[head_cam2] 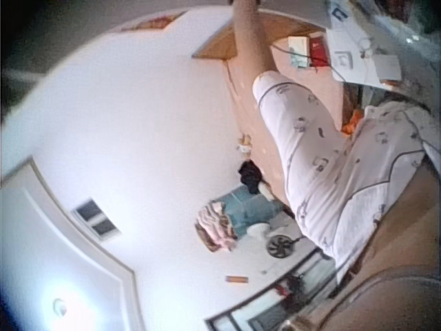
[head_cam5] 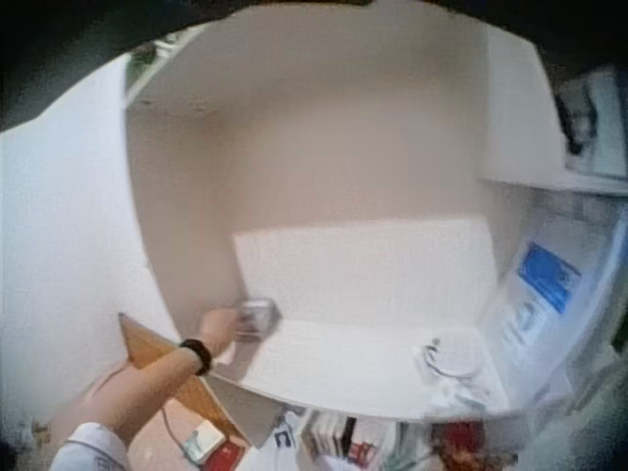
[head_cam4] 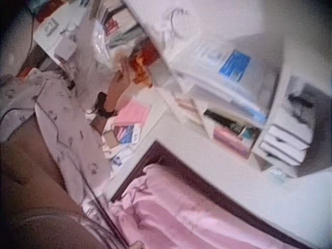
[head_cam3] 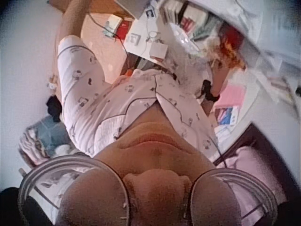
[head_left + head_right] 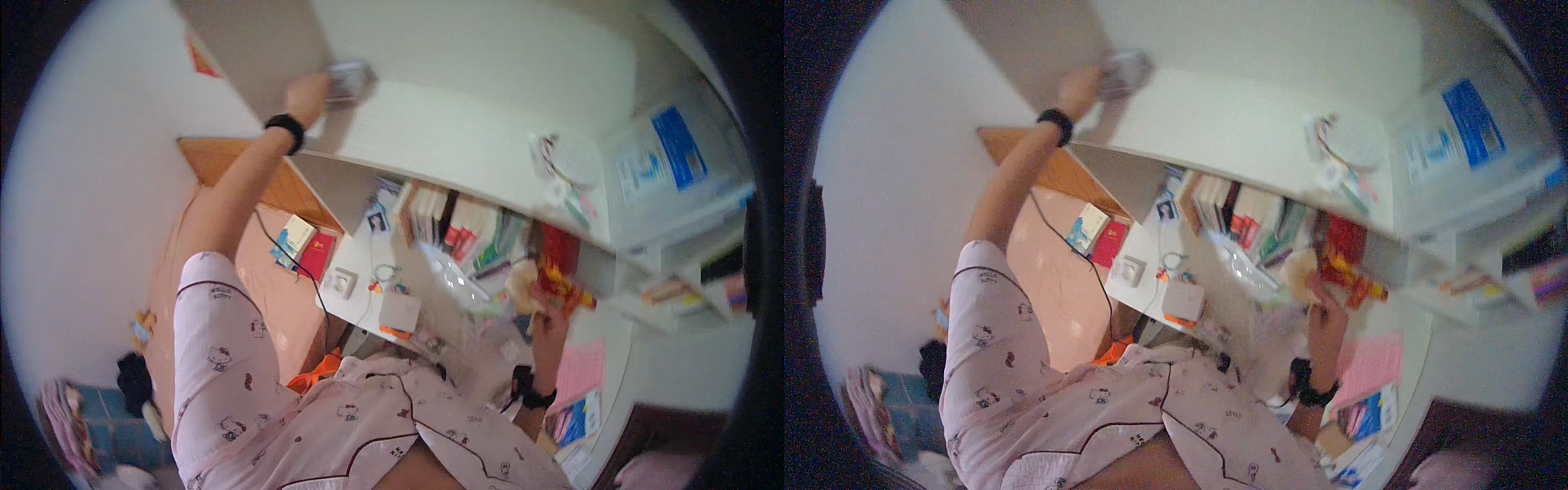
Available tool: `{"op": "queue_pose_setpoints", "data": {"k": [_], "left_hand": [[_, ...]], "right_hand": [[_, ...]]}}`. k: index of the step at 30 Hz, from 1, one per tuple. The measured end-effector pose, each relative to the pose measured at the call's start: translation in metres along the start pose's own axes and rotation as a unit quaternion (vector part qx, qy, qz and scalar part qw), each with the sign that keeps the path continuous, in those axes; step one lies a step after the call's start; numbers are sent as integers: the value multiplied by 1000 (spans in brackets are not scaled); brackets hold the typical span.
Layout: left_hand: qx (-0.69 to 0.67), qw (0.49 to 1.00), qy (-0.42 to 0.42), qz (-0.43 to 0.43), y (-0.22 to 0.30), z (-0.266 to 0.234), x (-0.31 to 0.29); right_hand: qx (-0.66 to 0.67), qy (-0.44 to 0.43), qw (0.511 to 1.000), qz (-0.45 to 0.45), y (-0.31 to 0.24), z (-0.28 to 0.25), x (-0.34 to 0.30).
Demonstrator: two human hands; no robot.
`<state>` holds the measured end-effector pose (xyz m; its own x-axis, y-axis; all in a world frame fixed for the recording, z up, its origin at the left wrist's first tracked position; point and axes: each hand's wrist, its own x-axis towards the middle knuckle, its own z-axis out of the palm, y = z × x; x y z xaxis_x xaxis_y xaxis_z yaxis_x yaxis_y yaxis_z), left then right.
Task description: The recorder is organizing objects on a desk and wiping the surface with a tissue.
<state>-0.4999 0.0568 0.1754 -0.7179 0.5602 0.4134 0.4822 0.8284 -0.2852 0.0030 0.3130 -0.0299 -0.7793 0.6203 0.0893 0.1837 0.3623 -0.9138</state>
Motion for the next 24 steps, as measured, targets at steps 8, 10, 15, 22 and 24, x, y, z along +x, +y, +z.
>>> {"op": "queue_pose_setpoints", "data": {"k": [8,10,15,22,24], "left_hand": [[110,991,-11,74,-64,44,34],[36,983,37,176,-91,54,46],[43,981,17,190,-78,80,50],[-19,958,152,242,-55,53,16],[-136,934,178,279,10,5,-31]], "right_hand": [[-89,197,976,28,4,-78,-46],[-67,236,967,73,20,-92,-71],[-279,240,906,208,52,-109,-114],[-320,272,887,192,158,-32,-129],[-593,179,784,31,206,-27,-150]]}}
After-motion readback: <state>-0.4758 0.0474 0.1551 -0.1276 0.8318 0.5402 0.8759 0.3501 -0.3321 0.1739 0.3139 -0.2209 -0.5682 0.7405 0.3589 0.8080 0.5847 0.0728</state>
